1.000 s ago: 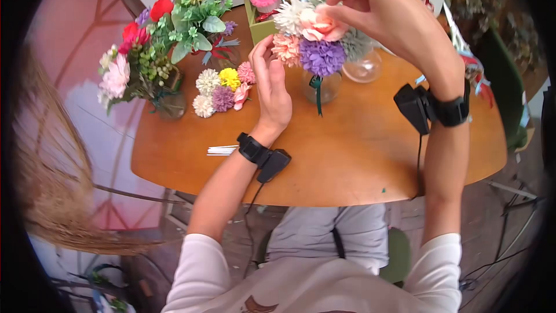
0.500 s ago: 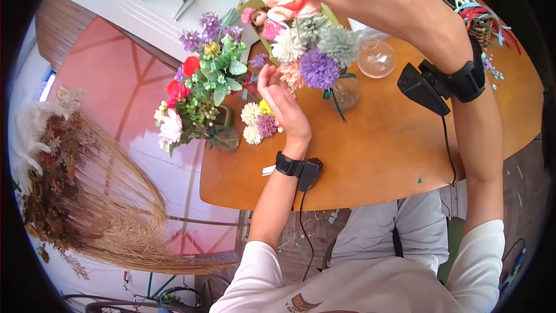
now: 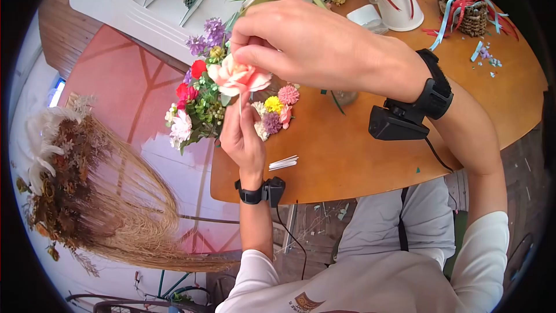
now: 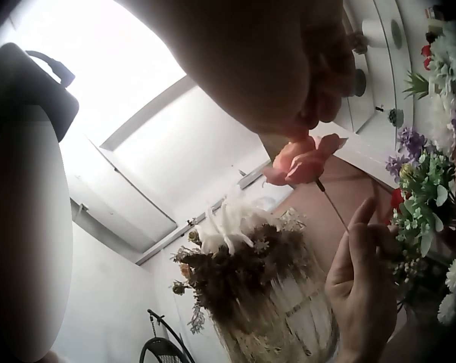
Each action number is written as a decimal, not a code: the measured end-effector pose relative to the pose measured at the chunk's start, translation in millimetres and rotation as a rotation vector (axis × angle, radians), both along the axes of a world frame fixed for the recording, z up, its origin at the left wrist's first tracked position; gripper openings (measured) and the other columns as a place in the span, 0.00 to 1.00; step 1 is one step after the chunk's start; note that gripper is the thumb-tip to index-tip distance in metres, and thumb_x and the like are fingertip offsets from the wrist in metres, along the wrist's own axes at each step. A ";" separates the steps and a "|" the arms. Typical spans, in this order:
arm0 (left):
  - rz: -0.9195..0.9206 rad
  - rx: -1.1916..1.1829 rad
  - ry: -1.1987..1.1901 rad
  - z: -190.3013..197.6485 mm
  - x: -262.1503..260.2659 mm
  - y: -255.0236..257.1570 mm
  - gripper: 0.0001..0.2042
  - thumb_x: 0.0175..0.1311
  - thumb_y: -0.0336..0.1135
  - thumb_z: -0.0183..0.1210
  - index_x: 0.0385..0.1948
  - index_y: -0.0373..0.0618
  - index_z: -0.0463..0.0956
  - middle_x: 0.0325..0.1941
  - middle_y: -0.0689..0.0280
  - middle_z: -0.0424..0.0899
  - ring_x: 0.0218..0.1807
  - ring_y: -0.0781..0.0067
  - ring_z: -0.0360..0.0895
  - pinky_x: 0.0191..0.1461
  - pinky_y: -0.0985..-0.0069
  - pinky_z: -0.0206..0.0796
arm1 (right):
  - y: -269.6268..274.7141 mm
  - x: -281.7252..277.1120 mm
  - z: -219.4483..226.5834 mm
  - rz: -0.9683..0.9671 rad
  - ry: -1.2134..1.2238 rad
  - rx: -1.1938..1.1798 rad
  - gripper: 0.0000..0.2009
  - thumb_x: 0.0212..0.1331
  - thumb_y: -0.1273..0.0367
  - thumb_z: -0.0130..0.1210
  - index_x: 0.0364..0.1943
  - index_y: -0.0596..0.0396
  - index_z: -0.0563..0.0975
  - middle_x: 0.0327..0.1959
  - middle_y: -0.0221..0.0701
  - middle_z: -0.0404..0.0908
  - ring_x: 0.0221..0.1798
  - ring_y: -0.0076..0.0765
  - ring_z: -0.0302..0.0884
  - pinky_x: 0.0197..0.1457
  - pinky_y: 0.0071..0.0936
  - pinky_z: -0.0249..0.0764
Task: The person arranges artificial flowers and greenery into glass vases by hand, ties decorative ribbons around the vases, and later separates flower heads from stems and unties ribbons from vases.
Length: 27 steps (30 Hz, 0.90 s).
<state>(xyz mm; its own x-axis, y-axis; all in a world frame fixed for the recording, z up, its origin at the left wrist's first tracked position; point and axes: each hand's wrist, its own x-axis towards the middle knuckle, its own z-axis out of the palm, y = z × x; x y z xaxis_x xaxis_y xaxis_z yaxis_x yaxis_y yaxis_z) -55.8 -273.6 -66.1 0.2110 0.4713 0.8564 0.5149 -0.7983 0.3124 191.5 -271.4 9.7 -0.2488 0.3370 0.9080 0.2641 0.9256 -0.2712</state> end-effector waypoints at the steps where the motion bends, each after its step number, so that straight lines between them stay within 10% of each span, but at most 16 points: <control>1: -0.001 -0.076 0.017 -0.5 -6.6 -8.3 0.15 0.78 0.31 0.50 0.56 0.31 0.78 0.33 0.70 0.76 0.31 0.82 0.70 0.40 0.83 0.64 | 1.2 -4.5 -2.5 0.008 0.001 0.001 0.12 0.61 0.70 0.48 0.34 0.66 0.80 0.34 0.49 0.83 0.42 0.55 0.81 0.49 0.46 0.75; 13: 0.071 -0.575 0.622 -57.7 -106.5 -9.0 0.10 0.68 0.26 0.58 0.47 0.39 0.84 0.41 0.60 0.81 0.45 0.60 0.75 0.52 0.67 0.68 | 13.3 -21.8 -21.8 -0.094 0.026 0.065 0.12 0.64 0.66 0.52 0.37 0.63 0.82 0.34 0.42 0.84 0.40 0.50 0.82 0.46 0.41 0.76; 27: 0.017 -0.700 0.626 -69.1 -117.1 -5.0 0.08 0.66 0.25 0.59 0.43 0.41 0.85 0.43 0.61 0.81 0.48 0.59 0.79 0.53 0.67 0.70 | 8.6 -12.7 -14.5 -0.018 -0.193 0.040 0.13 0.66 0.69 0.51 0.27 0.66 0.75 0.30 0.48 0.79 0.36 0.53 0.79 0.43 0.45 0.75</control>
